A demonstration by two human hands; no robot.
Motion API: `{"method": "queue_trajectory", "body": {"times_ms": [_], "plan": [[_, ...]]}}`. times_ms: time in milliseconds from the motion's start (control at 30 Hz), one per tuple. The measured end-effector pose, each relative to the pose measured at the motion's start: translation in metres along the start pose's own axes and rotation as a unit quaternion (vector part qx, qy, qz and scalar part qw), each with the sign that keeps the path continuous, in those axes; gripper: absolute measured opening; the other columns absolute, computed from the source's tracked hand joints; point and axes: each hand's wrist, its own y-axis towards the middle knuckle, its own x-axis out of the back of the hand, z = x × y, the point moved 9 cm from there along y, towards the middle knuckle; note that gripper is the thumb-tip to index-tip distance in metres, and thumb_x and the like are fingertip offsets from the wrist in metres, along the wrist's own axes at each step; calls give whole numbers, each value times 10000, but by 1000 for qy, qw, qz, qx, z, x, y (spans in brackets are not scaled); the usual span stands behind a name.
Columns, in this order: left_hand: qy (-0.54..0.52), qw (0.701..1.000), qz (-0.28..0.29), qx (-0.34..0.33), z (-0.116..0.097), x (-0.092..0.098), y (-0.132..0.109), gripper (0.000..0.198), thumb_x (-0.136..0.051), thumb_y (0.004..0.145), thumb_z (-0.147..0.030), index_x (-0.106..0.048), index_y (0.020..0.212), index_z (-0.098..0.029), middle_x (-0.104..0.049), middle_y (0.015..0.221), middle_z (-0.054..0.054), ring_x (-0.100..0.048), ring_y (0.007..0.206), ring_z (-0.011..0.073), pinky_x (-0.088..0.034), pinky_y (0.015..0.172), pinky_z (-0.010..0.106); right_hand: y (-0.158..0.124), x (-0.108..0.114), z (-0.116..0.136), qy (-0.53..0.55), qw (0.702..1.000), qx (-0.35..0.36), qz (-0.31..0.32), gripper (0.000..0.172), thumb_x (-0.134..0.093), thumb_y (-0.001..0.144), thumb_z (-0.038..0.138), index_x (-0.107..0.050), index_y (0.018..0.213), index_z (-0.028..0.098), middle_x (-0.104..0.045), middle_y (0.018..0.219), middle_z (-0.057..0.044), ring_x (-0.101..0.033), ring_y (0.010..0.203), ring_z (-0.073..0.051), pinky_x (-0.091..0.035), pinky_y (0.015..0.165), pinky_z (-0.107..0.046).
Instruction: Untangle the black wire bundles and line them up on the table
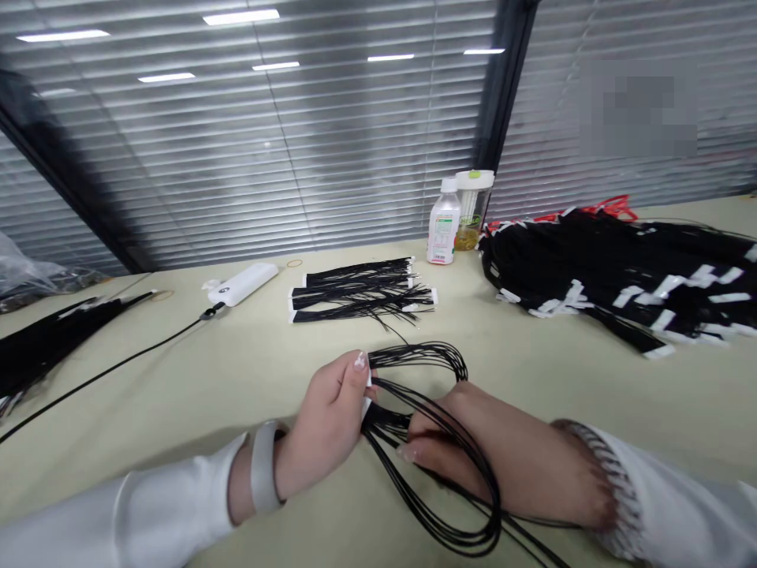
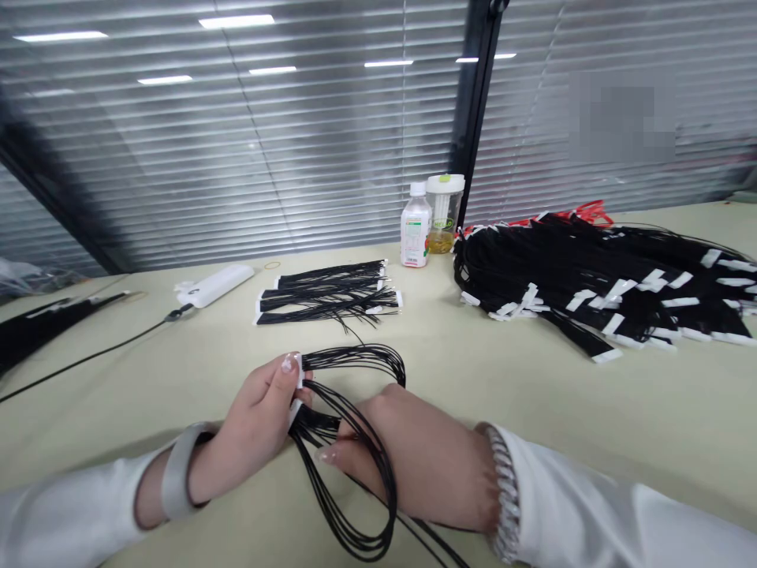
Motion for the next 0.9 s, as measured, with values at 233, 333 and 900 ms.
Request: {"method": "queue_trajectory", "body": {"times_ms": [233,333,900], "plan": [[12,1000,-2,-3,-2,0,2,431,-304,908,-501,-445,657,-180,-465,591,-20,-420,544,114,-350,512,235,4,7,2,-46,997,20,-54,224,-462,871,153,-472,649,181,-466,527,69,-396,444,-67,-337,454,-190],[15,1000,-3,7,-1,0,3,440,-303,903,-508,-438,641,-181,-457,569,-29,-395,511,106,-335,486,232,-1,19,-3,-197,976,13,-88,160,-542,813,129,-538,660,177,-568,669,6,-508,560,-113,-388,525,-232],[3,999,50,6,-4,-10,1,442,-308,896,-523,-434,634,-189,-461,556,-26,-377,492,106,-338,476,231,-57,119,-1,111,873,41,-473,305,-511,867,161,-599,1143,260,-677,871,-15,-607,589,-101,-541,604,-278]]}}
